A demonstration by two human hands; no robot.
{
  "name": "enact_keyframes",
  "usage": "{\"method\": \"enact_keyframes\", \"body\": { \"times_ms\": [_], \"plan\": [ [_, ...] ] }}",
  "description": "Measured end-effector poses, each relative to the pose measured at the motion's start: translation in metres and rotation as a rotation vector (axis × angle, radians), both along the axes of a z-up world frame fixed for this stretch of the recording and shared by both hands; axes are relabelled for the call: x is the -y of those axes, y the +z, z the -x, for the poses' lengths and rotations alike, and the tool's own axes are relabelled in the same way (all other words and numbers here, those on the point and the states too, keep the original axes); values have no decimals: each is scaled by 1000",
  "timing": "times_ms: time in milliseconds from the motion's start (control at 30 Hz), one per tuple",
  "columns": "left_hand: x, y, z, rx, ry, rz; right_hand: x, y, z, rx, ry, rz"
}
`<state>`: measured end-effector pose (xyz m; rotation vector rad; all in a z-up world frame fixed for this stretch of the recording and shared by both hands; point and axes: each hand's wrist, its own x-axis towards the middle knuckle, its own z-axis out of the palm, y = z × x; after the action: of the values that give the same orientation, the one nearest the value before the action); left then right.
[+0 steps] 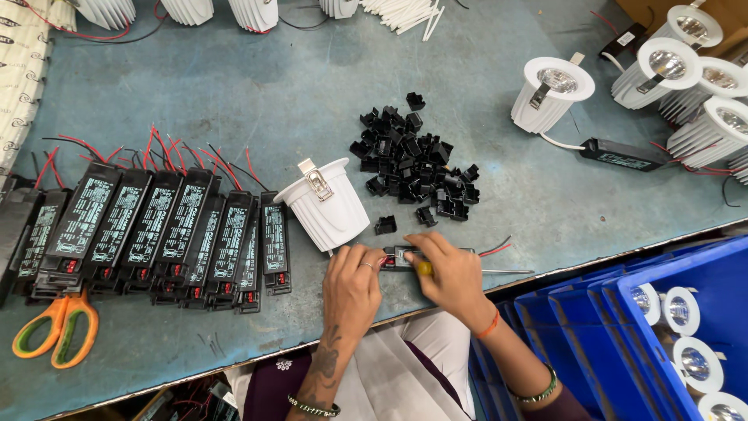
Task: The person assembles LED light fixtures by connecting wires to black power supply units using a screwdriver and securing them with black plastic clips. The person also handles white LED housings and places completed units aside.
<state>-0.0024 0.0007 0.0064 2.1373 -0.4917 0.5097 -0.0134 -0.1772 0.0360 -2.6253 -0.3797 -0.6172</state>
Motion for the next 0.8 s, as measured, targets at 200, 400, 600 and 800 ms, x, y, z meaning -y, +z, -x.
{"method": "enact_keyframes", "body": {
  "times_ms": [200,400,600,800],
  "plan": [
    [3,-4,2,34,30,-56,2,4,5,44,127,64],
    [2,-6,2,71,65,-102,1,3,7,20,126,147],
    [1,-8,1,72,81,-93,4,1,7,61,168,150],
    [-4,-9,3,121,46,-116,6,0,5,-17,125,108]
  ]
}}
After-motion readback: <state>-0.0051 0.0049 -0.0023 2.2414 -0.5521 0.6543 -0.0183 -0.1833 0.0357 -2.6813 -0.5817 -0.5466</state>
